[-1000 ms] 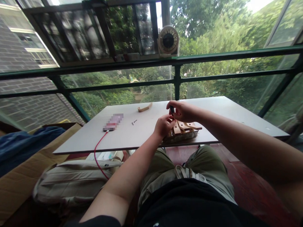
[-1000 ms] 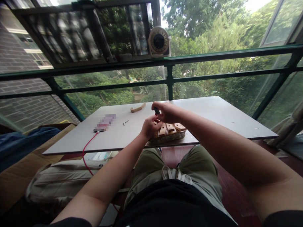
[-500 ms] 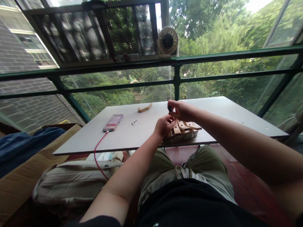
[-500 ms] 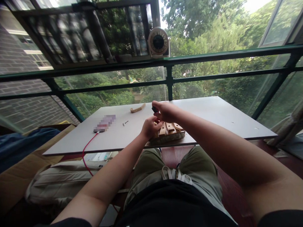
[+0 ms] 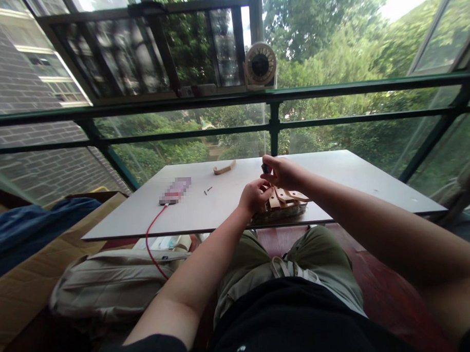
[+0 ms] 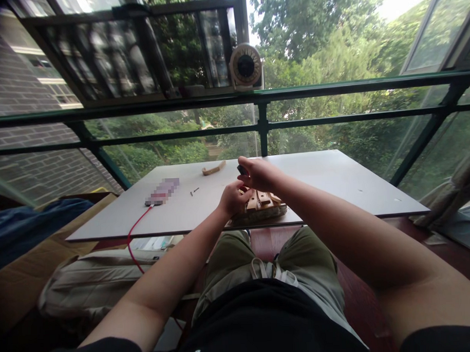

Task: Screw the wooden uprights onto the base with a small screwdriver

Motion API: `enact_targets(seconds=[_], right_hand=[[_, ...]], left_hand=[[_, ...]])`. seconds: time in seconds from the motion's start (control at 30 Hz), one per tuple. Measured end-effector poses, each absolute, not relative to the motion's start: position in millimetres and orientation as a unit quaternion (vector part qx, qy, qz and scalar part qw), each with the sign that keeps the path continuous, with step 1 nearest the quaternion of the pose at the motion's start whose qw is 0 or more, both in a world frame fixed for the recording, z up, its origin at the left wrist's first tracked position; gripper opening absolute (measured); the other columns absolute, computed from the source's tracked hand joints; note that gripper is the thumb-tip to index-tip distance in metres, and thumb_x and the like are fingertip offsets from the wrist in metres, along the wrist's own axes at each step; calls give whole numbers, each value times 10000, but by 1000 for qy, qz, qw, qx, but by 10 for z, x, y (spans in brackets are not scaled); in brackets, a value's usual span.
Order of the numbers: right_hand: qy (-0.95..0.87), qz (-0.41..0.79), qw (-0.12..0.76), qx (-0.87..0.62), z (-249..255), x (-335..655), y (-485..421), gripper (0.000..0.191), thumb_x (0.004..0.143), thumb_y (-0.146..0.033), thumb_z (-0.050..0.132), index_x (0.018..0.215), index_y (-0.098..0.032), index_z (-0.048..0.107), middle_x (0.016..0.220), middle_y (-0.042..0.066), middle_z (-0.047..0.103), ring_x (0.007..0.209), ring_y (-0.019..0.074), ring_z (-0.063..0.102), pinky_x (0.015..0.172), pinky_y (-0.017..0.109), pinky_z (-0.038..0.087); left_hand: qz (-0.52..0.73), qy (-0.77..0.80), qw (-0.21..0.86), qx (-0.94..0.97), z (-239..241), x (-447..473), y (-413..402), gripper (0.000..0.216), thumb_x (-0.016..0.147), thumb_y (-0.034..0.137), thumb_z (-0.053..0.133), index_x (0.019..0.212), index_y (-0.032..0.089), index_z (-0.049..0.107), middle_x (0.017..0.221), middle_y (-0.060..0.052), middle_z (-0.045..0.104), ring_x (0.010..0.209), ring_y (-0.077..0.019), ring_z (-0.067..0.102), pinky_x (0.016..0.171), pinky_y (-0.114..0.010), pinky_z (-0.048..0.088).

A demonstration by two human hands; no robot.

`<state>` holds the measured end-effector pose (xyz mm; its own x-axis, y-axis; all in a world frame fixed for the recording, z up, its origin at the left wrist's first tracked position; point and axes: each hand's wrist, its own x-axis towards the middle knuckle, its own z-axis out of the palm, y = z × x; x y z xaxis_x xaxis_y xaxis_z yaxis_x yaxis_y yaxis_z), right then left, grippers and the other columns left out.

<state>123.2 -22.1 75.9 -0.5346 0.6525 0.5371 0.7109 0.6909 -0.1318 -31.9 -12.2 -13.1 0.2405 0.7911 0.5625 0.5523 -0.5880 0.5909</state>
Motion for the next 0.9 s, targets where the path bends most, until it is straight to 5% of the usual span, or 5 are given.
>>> enact_targets(seconds=[0.57, 0.77, 0.9], right_hand=[[-880, -56, 264, -390, 754, 1240, -240, 214, 819, -323, 604, 968, -185, 535, 782, 39, 606, 638, 149, 456, 576, 257, 280], [-897, -2, 283, -340, 842, 1254, -282, 364, 796, -205, 565, 1157, -189, 518, 867, 36, 641, 631, 125, 465, 587, 240, 311], [-912, 9, 268, -312, 871, 1215, -296, 318, 749, -101, 512, 1046, -195, 574, 872, 25, 645, 679, 120, 488, 610, 230, 324]], left_hand=[[461, 418, 127, 772, -111, -312, -139, 130, 813, 263, 638, 888, 162, 671, 753, -12, 699, 658, -133, 611, 627, -240, 444], [459, 411, 118, 779, -102, -323, -148, 98, 803, 231, 633, 857, 154, 659, 736, -9, 689, 637, -119, 587, 622, -228, 438], [456, 406, 104, 785, -95, -328, -141, 76, 793, 231, 629, 792, 155, 636, 715, -8, 677, 617, -118, 573, 611, -232, 422]])
